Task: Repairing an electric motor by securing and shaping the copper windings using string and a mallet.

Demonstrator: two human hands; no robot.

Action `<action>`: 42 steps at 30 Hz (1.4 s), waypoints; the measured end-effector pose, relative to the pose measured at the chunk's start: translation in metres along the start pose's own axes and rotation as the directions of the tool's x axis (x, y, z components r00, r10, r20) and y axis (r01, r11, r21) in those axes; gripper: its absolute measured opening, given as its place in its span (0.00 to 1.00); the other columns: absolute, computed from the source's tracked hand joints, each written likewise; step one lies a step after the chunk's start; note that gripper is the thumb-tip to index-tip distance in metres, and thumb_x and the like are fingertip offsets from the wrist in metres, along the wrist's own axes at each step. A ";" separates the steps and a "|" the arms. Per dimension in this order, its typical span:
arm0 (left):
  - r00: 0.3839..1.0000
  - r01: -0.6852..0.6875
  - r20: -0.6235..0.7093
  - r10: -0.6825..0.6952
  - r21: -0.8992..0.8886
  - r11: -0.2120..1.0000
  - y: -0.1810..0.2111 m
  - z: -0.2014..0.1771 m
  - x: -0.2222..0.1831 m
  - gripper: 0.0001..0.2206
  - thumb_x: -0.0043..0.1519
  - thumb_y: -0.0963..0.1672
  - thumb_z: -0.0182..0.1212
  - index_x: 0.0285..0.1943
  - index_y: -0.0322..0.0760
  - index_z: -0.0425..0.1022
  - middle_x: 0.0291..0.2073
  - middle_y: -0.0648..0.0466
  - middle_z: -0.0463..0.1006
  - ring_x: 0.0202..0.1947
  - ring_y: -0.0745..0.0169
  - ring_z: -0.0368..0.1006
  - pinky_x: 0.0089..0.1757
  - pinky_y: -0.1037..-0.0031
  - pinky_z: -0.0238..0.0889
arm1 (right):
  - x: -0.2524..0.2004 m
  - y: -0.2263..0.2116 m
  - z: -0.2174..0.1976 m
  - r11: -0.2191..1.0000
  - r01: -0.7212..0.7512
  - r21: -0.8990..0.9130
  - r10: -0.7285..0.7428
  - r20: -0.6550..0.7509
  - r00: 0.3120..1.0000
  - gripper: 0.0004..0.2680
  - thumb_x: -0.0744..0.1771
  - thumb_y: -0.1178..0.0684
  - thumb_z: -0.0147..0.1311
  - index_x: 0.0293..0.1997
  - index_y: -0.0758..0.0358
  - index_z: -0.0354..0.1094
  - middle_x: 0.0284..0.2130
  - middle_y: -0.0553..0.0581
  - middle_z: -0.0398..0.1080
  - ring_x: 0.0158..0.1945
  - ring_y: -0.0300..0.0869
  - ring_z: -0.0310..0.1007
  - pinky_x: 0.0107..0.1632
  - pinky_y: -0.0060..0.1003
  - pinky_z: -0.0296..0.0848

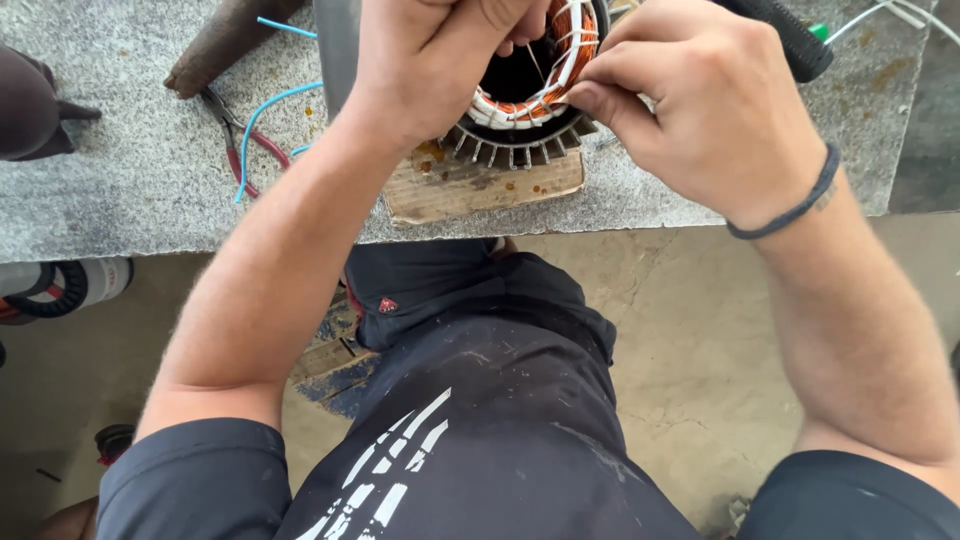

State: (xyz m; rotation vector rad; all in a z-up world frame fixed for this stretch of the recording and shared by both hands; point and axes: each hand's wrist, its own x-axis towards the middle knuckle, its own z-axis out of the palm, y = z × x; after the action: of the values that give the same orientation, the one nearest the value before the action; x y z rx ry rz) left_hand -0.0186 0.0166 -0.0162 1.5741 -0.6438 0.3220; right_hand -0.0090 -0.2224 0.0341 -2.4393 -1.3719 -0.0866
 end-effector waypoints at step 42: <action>0.933 -0.233 0.353 0.068 0.449 0.863 0.090 -0.002 0.048 0.09 0.72 0.36 0.48 0.43 0.37 0.73 0.36 0.51 0.76 0.37 0.54 0.73 0.37 0.66 0.67 | 0.059 0.057 0.003 0.783 0.474 0.404 -0.462 -0.133 0.877 0.16 0.73 0.46 0.33 0.37 0.60 0.71 0.41 0.53 0.74 0.39 0.49 0.68 0.43 0.45 0.66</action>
State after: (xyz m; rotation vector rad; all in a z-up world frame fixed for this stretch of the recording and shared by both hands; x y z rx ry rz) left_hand -0.0322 0.0090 0.0848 2.0914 -1.0075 0.3631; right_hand 0.0698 -0.2007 0.0292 -1.6960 -1.7468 0.0585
